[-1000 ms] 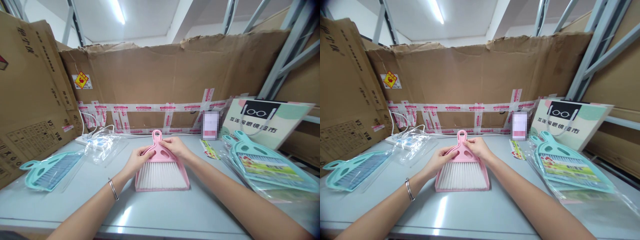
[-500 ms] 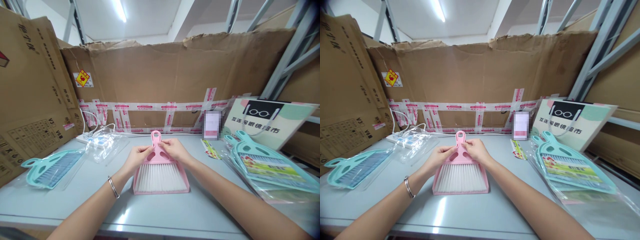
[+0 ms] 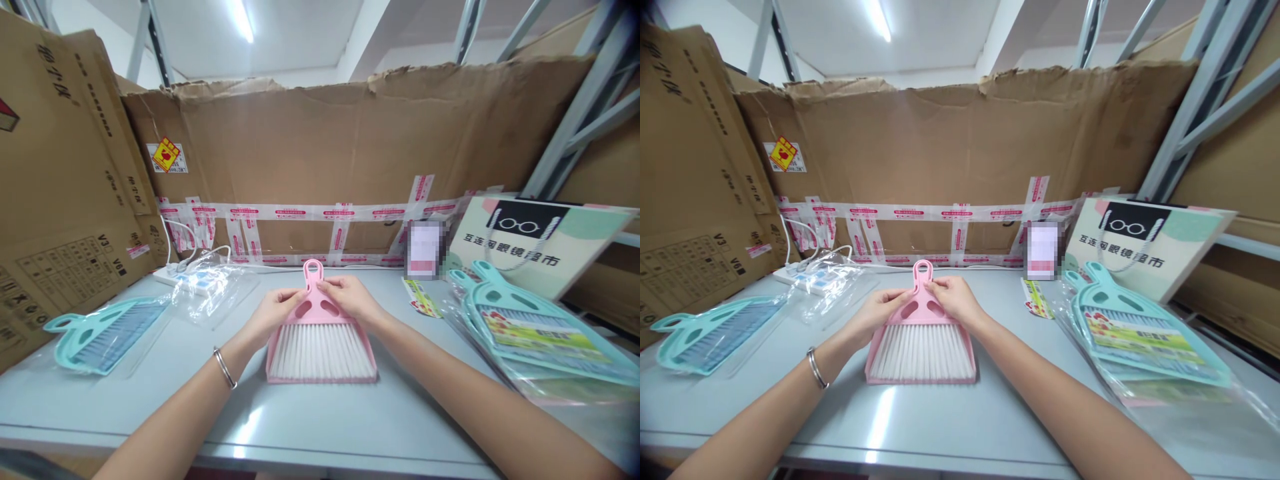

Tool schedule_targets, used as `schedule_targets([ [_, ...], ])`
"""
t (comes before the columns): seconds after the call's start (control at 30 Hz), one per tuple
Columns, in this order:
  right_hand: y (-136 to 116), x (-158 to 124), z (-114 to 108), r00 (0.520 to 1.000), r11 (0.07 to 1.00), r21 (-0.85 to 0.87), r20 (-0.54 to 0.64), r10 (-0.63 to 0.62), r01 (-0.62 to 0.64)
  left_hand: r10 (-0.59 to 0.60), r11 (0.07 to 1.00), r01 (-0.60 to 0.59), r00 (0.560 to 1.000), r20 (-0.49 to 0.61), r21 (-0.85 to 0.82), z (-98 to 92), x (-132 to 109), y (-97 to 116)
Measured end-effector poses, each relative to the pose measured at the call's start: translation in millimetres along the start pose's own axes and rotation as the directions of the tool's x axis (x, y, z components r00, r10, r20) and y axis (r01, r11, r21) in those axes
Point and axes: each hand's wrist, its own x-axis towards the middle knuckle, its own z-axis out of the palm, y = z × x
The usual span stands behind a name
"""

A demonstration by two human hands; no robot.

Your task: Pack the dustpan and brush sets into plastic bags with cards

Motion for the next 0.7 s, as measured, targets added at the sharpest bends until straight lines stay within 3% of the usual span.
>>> schedule_targets([
  [0.07,2.3,3.3,-2.1,1.0,0.999,0.015,-0.011,-0.029,0.029,-0.038,0.999,0.038,0.988,0.149,0.002,-4.3,-0.4,-0.1],
  [0.13,2.8,7.5,-7.0,0.999,0.998,-0.047,0.0,-0.044,0.044,-0.076,0.997,0.081,0.972,0.221,-0.01,-8.5,-0.9,0.4],
  [0.2,3.5,11.0,-17.5,0.999,0.963,-0.268,0.007,-0.04,0.041,-0.094,0.995,0.1,0.981,0.17,-0.025,-11.8,-0.6,1.3],
  [0.3,13.6,10.5,-46.4,0.997,0.81,-0.585,-0.072,-0.005,-0.038,-0.078,0.996,0.078,0.997,0.023,-0.036,-14.8,1.0,2.8],
  [0.37,28.3,4.3,-70.1,0.984,0.713,-0.683,-0.164,0.061,-0.158,-0.061,0.998,0.06,0.997,-0.053,-0.027,-15.5,2.2,3.6],
  [0.47,52.0,-11.3,-97.9,0.934,0.494,-0.793,-0.289,0.209,-0.356,-0.034,0.999,0.032,0.995,-0.089,-0.024,-14.7,3.0,4.1],
  [0.57,60.6,-27.3,-104.2,0.891,0.371,-0.826,-0.307,0.335,-0.424,-0.029,0.999,0.027,0.996,-0.087,-0.023,-12.9,2.5,4.0],
  [0.7,45.7,-41.3,-92.1,0.892,0.351,-0.869,-0.193,0.409,-0.349,-0.024,1.0,0.023,0.997,-0.08,-0.014,-11.8,1.5,5.1],
])
